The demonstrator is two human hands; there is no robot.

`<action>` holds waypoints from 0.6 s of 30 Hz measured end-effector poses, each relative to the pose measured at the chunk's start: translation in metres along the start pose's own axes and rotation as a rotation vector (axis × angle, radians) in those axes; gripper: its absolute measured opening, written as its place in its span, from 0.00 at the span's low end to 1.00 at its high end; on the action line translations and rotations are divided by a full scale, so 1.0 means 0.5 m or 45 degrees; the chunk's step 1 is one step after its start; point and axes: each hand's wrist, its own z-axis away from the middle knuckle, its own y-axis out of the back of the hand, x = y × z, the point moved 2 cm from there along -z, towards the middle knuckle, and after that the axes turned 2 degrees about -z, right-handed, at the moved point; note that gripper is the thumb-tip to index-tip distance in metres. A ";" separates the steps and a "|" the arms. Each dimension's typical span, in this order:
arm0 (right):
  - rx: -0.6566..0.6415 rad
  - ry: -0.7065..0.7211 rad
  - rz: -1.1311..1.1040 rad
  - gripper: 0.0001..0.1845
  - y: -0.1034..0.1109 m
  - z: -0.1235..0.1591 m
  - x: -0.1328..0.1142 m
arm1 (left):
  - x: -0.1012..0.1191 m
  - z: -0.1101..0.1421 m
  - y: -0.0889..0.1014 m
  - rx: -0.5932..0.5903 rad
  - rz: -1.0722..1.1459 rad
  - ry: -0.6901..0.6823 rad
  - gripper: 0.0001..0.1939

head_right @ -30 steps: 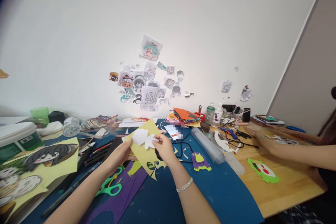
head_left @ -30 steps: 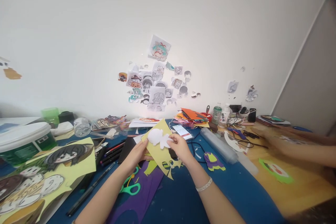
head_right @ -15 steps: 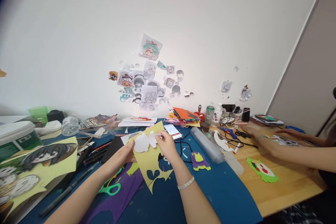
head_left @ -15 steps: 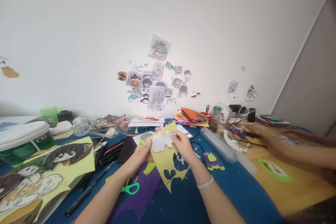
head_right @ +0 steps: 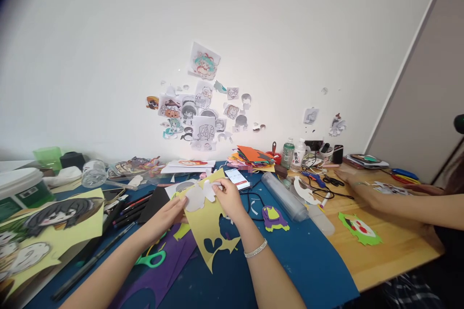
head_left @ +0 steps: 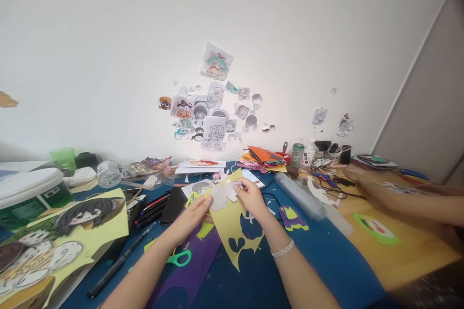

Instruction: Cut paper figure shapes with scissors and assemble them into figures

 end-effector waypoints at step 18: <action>0.047 -0.007 0.006 0.07 0.001 -0.002 0.003 | 0.001 -0.005 -0.004 0.074 -0.179 -0.005 0.29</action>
